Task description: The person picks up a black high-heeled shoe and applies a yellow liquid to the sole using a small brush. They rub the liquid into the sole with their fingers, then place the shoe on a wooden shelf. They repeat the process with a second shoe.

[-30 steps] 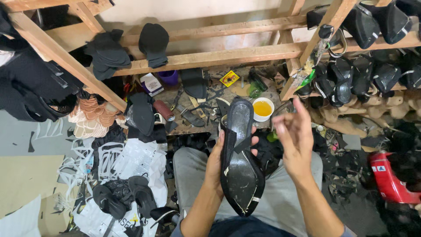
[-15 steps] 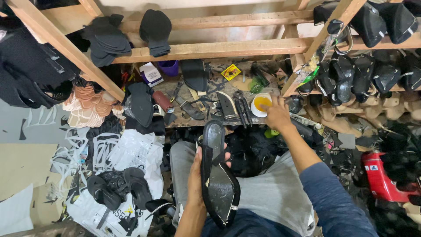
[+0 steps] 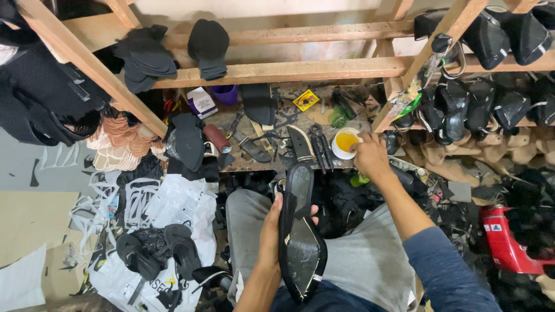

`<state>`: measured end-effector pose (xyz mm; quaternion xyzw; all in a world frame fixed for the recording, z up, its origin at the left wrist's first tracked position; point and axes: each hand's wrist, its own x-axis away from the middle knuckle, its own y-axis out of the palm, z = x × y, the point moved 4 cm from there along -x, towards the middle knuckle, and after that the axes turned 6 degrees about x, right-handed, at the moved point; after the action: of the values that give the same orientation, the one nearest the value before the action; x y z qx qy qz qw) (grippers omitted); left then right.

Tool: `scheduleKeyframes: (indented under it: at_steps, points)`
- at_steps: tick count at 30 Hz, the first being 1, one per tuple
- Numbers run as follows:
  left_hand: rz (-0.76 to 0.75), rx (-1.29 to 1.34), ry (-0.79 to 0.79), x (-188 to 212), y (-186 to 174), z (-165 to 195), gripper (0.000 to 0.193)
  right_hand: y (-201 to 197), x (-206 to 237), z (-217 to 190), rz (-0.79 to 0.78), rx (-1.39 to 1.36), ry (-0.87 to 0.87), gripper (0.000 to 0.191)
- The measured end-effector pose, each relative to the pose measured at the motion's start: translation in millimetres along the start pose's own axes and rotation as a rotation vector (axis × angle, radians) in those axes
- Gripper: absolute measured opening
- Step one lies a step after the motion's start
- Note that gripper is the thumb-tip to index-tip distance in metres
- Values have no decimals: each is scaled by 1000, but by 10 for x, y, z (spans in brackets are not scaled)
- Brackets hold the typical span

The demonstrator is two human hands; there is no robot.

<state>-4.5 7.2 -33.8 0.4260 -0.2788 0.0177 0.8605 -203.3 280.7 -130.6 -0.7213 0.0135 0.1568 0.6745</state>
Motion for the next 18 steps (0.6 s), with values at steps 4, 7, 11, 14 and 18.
scheduleKeyframes:
  at_steps: [4,7,11,14,18]
  points:
    - [-45,2,-32,-48,182,-14,62,-456,42,-120,35,-116,75,22]
    - [-54,-52,13,-87,358,63,58,-1175,153,-334,261,-720,11,28]
    - [-110,-126,115,-25,609,162,54,-2099,763,-828,363,-1108,-133,31]
    - [-163,-176,166,-12,770,208,53,-2478,1049,-1220,352,-852,-260,53]
    - [-176,-170,203,-5,810,189,47,-2598,1163,-1422,290,-848,-256,73]
